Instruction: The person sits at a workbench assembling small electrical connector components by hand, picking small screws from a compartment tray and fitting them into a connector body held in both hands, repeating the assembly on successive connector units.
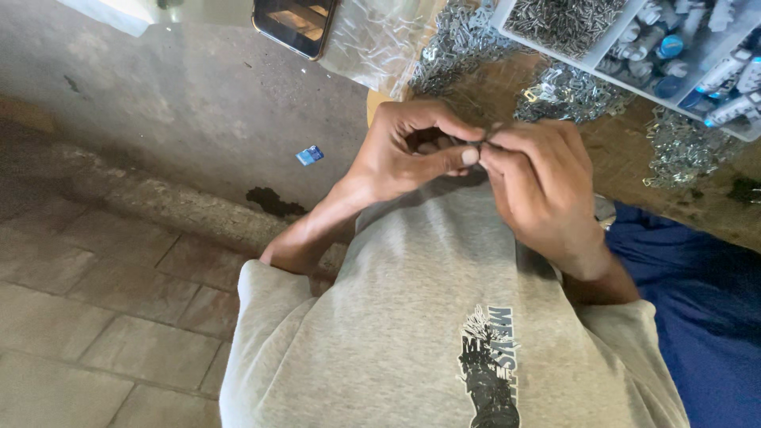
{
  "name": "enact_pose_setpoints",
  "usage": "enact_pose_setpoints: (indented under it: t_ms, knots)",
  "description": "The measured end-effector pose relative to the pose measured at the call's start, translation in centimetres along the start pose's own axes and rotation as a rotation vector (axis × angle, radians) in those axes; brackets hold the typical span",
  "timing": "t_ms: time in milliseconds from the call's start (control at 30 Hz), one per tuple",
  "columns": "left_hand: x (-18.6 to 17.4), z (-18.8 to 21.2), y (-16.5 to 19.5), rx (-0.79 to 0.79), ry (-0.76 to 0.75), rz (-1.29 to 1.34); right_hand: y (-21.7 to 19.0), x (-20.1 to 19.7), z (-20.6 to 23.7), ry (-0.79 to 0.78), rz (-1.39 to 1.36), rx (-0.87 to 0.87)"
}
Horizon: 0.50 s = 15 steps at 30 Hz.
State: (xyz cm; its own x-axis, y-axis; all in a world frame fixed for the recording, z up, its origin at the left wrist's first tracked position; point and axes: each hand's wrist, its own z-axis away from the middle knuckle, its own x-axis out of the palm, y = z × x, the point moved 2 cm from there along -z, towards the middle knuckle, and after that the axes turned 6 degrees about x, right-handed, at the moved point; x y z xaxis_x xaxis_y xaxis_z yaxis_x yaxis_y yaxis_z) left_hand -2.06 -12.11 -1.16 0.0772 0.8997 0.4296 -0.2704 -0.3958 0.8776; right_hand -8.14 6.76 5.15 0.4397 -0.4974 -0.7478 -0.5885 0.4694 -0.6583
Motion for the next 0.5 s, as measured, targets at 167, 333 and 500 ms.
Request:
enact_pose_setpoints:
  t_ms: [167, 333, 500]
  knots:
    - [-0.5, 0.3, 0.8, -0.026, -0.301, -0.145, 1.9, -0.8, 0.5, -0.256, -0.267, 0.108]
    - [-1.9, 0.3, 1.5, 0.094, -0.099, 0.056, 1.9, 1.7, 1.4, 0.062, 0.26, 0.031]
    - [-2.1, 0.5, 1.6, 0.061, 0.046, 0.141, 1.9, 3.6, 2.8, 0.086, 0.44, -0.009]
